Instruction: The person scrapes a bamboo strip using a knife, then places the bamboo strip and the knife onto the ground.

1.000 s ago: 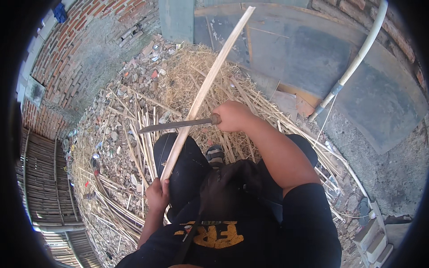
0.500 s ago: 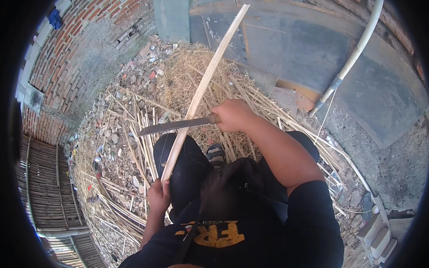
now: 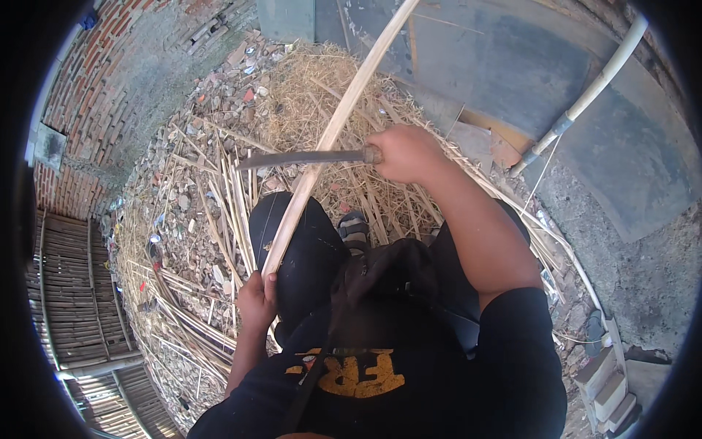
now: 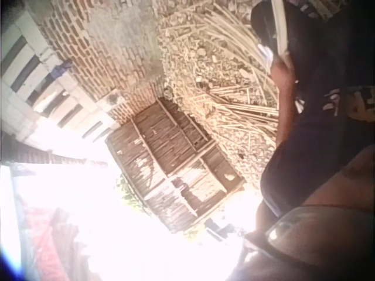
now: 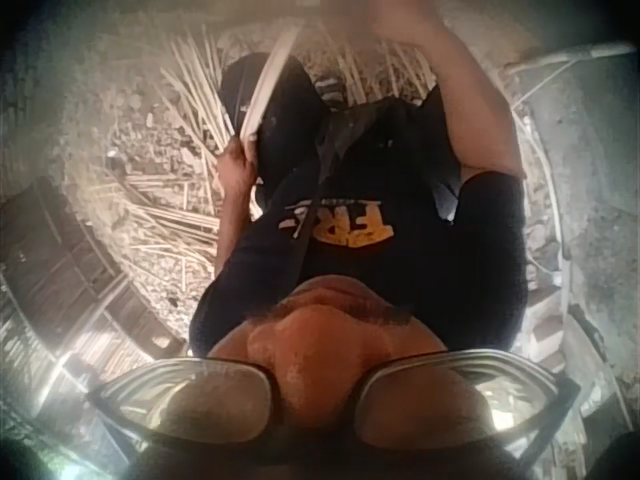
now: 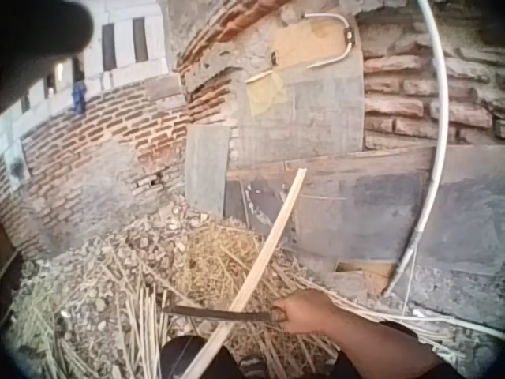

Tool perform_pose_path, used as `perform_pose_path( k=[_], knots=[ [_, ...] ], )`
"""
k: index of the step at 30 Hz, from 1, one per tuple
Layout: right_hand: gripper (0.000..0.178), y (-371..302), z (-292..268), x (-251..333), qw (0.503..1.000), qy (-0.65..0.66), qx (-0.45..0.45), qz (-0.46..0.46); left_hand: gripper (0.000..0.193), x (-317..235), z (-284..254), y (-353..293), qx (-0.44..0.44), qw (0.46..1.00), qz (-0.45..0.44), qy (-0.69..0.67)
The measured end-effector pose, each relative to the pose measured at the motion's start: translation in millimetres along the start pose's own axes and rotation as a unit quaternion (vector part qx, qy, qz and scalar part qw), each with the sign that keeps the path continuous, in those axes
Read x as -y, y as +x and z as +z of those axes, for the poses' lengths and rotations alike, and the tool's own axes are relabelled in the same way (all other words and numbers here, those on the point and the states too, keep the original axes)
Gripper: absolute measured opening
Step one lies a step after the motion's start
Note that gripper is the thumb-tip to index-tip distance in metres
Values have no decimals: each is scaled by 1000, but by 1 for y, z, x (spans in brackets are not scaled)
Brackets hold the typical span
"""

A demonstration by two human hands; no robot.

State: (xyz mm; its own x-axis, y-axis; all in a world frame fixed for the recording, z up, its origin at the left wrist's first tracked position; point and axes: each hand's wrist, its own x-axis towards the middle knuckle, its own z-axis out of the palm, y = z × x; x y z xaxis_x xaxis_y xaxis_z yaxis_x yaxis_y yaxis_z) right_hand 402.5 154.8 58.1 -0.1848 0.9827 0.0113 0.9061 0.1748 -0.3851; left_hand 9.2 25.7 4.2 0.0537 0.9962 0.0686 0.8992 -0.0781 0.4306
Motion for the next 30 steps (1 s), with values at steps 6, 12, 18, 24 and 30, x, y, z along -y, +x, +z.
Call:
perform_pose_path(
  k=[6,12,18,24,30],
  knots=[
    [20,9,7,23,995,-28,37,-89,50,12,4,-5,-23,1000,11,13],
    [28,23,4,-50,981,139,-105,88,46,3,3,-1,-33,999,0,-6],
    [22,3,8,13,998,56,-26,27,46,2,-8,3,11,999,11,-34],
    [21,11,10,23,998,-14,46,-42,47,4,-9,3,17,999,8,-27],
    [29,20,19,-27,990,98,-57,80,51,0,-10,5,15,999,30,-37]
  ],
)
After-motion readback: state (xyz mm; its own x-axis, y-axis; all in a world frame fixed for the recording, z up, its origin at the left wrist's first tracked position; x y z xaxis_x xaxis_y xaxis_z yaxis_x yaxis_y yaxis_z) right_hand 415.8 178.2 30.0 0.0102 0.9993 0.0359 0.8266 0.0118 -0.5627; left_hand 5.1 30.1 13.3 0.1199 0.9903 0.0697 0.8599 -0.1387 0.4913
